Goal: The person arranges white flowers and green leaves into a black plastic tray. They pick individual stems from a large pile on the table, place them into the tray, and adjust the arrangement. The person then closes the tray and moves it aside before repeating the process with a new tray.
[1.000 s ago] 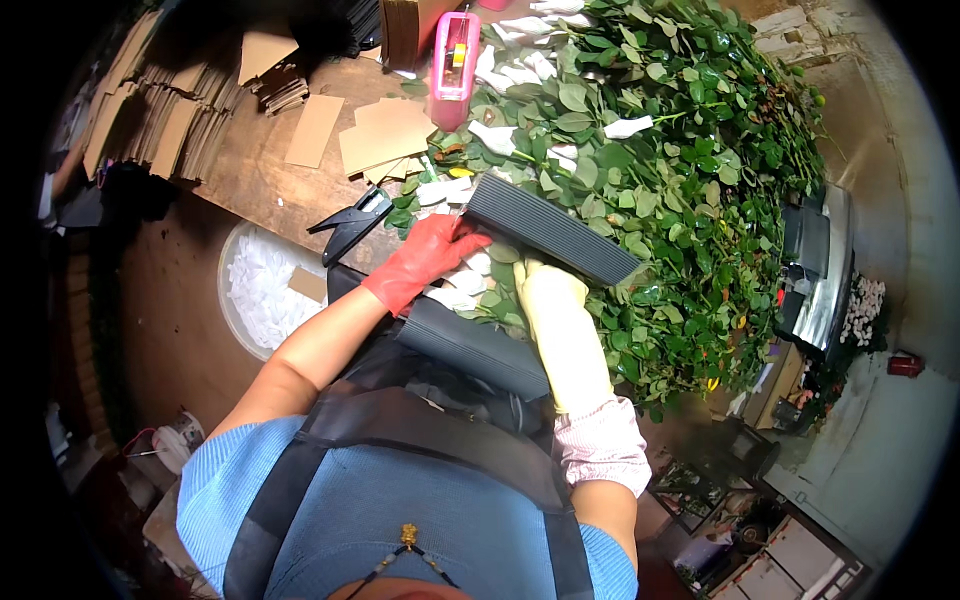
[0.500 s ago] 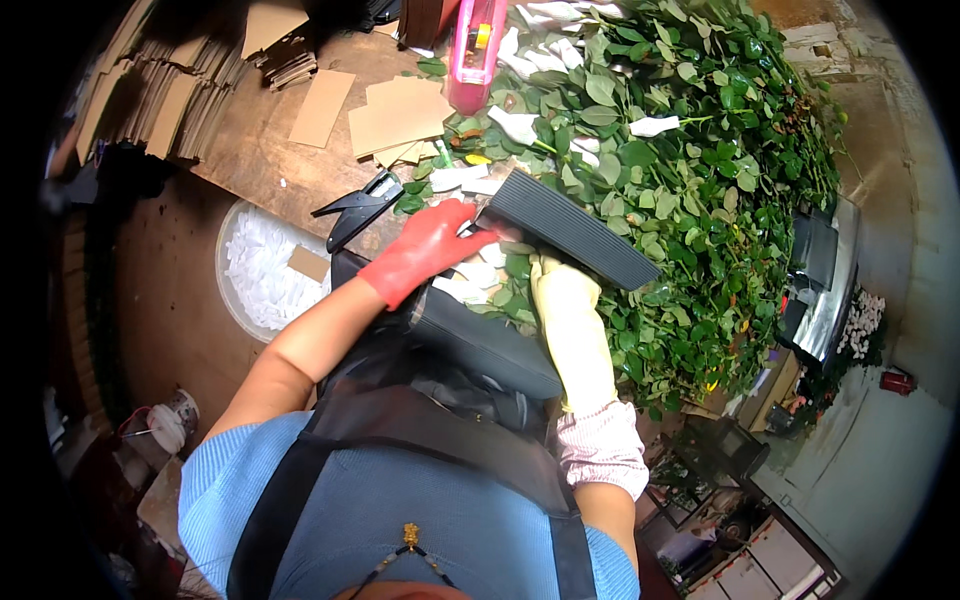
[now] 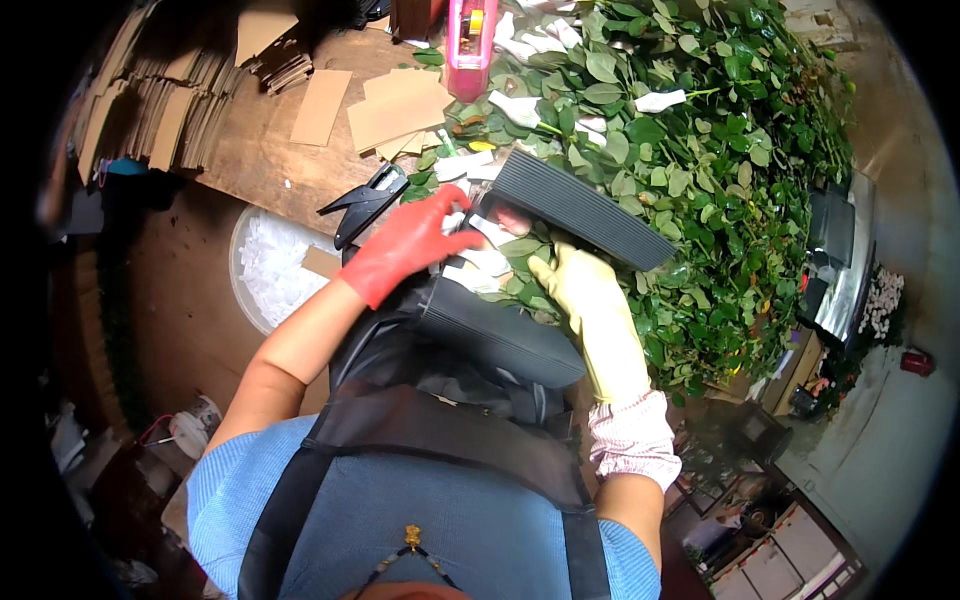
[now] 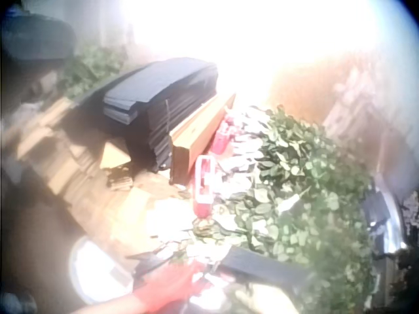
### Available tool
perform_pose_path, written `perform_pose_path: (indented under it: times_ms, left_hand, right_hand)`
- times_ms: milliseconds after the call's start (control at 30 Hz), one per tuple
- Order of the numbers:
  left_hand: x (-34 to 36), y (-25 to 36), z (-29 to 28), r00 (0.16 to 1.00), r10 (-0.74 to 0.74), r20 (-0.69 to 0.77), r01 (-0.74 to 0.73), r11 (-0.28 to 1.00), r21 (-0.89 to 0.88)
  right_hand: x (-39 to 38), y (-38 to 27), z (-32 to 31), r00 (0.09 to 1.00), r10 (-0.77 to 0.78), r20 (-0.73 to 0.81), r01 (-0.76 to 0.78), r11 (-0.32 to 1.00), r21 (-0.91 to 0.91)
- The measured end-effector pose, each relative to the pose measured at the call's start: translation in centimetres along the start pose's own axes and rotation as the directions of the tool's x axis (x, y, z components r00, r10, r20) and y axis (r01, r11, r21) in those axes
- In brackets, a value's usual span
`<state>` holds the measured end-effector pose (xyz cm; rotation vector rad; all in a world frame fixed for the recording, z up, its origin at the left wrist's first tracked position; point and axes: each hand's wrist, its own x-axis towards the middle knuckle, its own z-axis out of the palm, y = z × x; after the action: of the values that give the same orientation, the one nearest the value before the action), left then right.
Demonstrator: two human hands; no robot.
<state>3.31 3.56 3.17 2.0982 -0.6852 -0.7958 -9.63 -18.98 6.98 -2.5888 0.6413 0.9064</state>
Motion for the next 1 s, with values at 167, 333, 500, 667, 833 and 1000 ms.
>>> perform_pose_path:
  times_ms: [167, 333, 500, 667, 833, 1000]
  left_hand:
    - [0.4, -4.3, 3.8, 0.982, 0.173, -0.073, -0.175, 0.985, -0.015]
    - [-0.8, -3.9, -2.6, 0.980, -0.056, -0.192, 0.017, 0.980, -0.199]
    - [-1.5, -0.5, -0.6, 0.995, 0.067, 0.075, -0.074, 0.993, 0.091]
    - [-0.6, -2.8, 1.2, 0.963, 0.134, 0.233, -0.159, 0.983, 0.091]
    - [-2.0, -3.6, -4.3, 0.984, -0.176, -0.013, 0.175, 0.983, -0.063]
    - [-4.4, -1.1, -6.5, 0.890, -0.315, 0.330, 0.363, 0.927, -0.093]
  right_hand:
    - [1.7, 0.3, 2.7, 0.995, 0.023, -0.099, -0.036, 0.990, -0.135]
    - [-0.2, 0.0, 0.0, 0.998, -0.012, 0.067, 0.002, 0.990, 0.139]
    - [1.1, -0.1, 2.3, 0.998, 0.027, 0.057, -0.014, 0.976, -0.218]
    - [1.7, 0.3, 3.9, 1.000, 0.021, 0.013, -0.016, 0.962, -0.273]
    - [0.5, 0.7, 2.6, 0.998, -0.006, 0.055, 0.015, 0.985, -0.169]
    - [-4.8, -3.4, -4.0, 0.988, -0.150, -0.049, 0.152, 0.988, 0.036]
